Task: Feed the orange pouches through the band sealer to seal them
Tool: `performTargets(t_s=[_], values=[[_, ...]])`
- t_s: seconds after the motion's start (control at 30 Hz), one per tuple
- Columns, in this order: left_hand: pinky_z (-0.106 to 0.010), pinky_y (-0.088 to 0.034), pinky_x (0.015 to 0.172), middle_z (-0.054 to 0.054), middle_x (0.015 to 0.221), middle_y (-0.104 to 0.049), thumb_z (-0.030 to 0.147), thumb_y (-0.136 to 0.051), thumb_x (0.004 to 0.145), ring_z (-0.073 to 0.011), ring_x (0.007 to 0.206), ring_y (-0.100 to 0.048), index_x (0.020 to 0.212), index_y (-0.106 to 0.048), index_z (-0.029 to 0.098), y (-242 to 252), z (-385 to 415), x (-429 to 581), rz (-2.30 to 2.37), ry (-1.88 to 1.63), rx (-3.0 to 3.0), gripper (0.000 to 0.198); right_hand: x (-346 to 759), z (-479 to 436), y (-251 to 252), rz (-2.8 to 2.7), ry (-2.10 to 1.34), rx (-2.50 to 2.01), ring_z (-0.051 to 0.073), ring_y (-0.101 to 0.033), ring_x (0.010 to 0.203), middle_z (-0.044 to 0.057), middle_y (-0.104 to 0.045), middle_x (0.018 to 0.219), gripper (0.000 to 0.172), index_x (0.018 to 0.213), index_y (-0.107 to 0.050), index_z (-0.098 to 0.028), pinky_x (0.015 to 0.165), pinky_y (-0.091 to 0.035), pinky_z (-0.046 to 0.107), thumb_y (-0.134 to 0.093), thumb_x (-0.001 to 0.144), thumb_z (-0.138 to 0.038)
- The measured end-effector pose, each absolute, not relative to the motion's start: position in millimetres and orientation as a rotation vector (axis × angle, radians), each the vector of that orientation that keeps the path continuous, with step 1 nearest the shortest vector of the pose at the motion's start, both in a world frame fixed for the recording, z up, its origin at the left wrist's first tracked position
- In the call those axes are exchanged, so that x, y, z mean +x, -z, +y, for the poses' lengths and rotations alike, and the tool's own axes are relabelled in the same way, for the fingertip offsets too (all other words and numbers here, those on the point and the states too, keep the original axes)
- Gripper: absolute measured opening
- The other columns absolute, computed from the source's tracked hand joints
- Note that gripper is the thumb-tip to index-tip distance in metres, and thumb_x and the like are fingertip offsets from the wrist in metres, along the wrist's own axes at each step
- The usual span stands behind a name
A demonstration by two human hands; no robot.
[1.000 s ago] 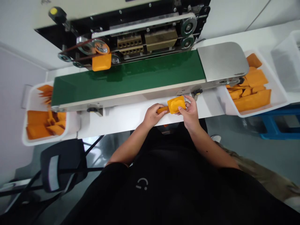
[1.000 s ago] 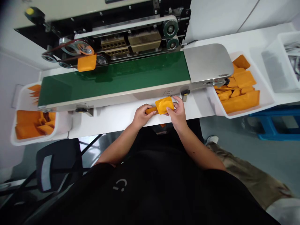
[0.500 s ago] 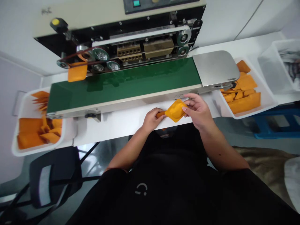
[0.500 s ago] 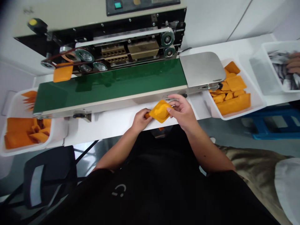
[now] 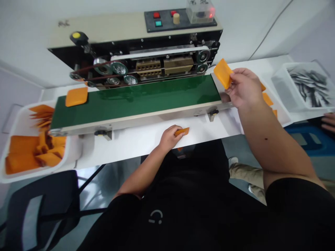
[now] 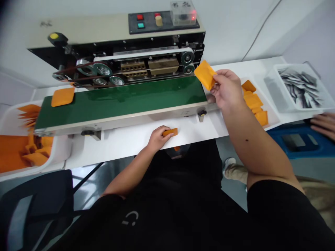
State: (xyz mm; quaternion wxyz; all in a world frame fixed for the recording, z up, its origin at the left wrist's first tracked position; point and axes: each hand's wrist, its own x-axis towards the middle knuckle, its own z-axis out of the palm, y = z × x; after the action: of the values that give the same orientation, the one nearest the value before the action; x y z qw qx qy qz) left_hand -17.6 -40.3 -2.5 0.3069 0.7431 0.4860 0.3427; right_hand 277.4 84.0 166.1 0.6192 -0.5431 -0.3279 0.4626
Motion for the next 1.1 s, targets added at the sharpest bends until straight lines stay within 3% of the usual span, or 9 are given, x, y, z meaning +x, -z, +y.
performTargets(t_s=[0.07,0.27,0.43,0.53,0.7,0.8,0.9,1.0,1.1], values=[[-0.033,-0.055,0.082,-0.005,0.1,-0.076,0.027,-0.074,0.093,-0.0201,0.088,-0.07,0.102,-0.072,0.022,2.3,-40.5,-17.5,1.288,-0.907,1.968,0.011,278.2,93.2,-165.7,-0.693,-1.082,-1.266,0.007,-0.049,0.051,-0.002,-0.057,0.066,0.019,0.087,-0.049,-0.019,0.05,-0.043,0.018,-0.059,0.092,-0.003],[-0.032,-0.054,0.079,-0.005,0.099,-0.076,0.028,-0.074,0.093,-0.0194,0.086,-0.069,0.103,-0.072,0.021,0.7,-41.2,-17.7,1.259,-0.914,1.99,0.012,279.4,116.4,-159.1,-0.494,-1.172,-1.301,0.007,-0.064,0.07,0.008,-0.068,0.088,0.018,0.092,-0.053,-0.014,0.065,-0.057,0.018,-0.045,0.098,0.001],[-0.032,-0.053,0.078,-0.005,0.097,-0.076,0.028,-0.074,0.093,-0.0189,0.085,-0.069,0.102,-0.072,0.021,-0.3,-41.0,-17.5,1.247,-0.927,2.01,0.011,286.7,137.8,-146.7,-0.585,-1.266,-1.307,0.01,-0.071,0.08,0.006,-0.066,0.091,0.013,0.087,-0.058,-0.013,0.063,-0.061,0.017,-0.055,0.1,-0.012],[-0.032,-0.054,0.078,-0.005,0.097,-0.076,0.029,-0.074,0.094,-0.0188,0.085,-0.069,0.102,-0.072,0.021,0.0,-40.7,-17.1,1.256,-0.914,2.013,0.012,281.5,143.4,-146.3,-0.603,-1.297,-1.333,0.011,-0.072,0.083,0.007,-0.065,0.09,0.012,0.089,-0.058,-0.011,0.064,-0.063,0.018,-0.054,0.1,-0.011],[-0.032,-0.053,0.079,-0.005,0.099,-0.076,0.03,-0.074,0.094,-0.019,0.086,-0.069,0.103,-0.072,0.02,1.1,-41.0,-16.9,1.266,-0.909,2.005,0.013,256.0,146.8,-152.0,-0.535,-1.307,-1.341,0.011,-0.073,0.083,0.008,-0.068,0.092,0.01,0.097,-0.06,-0.01,0.067,-0.063,0.017,-0.051,0.1,-0.006],[-0.031,-0.053,0.078,-0.005,0.099,-0.076,0.03,-0.073,0.095,-0.0188,0.086,-0.069,0.103,-0.072,0.021,1.8,-41.2,-17.2,1.26,-0.92,2.01,0.013,246.7,149.0,-150.4,-0.601,-1.369,-1.286,0.015,-0.072,0.083,0.008,-0.069,0.091,0.005,0.099,-0.061,-0.013,0.062,-0.065,0.022,-0.063,0.095,-0.011],[-0.031,-0.053,0.078,-0.005,0.098,-0.076,0.029,-0.074,0.094,-0.0189,0.085,-0.069,0.103,-0.072,0.021,2.1,-41.1,-17.6,1.262,-0.931,2.012,0.012,242.7,135.9,-152.8,-0.791,-1.388,-1.241,0.016,-0.072,0.082,0.007,-0.068,0.091,0.015,0.102,-0.061,-0.015,0.063,-0.065,0.025,-0.072,0.093,-0.021],[-0.031,-0.054,0.078,-0.005,0.099,-0.076,0.029,-0.074,0.094,-0.0189,0.086,-0.07,0.104,-0.072,0.021,1.3,-41.1,-17.7,1.257,-0.935,2.008,0.013,234.6,93.0,-158.2,-0.952,-1.187,-1.203,0.012,-0.071,0.072,0.003,-0.067,0.097,0.023,0.106,-0.058,-0.019,0.063,-0.062,0.025,-0.074,0.091,-0.025],[-0.031,-0.054,0.077,-0.005,0.098,-0.076,0.028,-0.073,0.093,-0.0189,0.086,-0.069,0.104,-0.071,0.021,-1.6,-41.8,-17.7,1.255,-0.926,2.005,0.013,219.8,27.7,-146.8,-1.029,-0.915,-1.126,0.009,-0.066,0.061,0.001,-0.067,0.101,0.017,0.106,-0.057,-0.022,0.055,-0.054,0.023,-0.068,0.094,-0.025]])
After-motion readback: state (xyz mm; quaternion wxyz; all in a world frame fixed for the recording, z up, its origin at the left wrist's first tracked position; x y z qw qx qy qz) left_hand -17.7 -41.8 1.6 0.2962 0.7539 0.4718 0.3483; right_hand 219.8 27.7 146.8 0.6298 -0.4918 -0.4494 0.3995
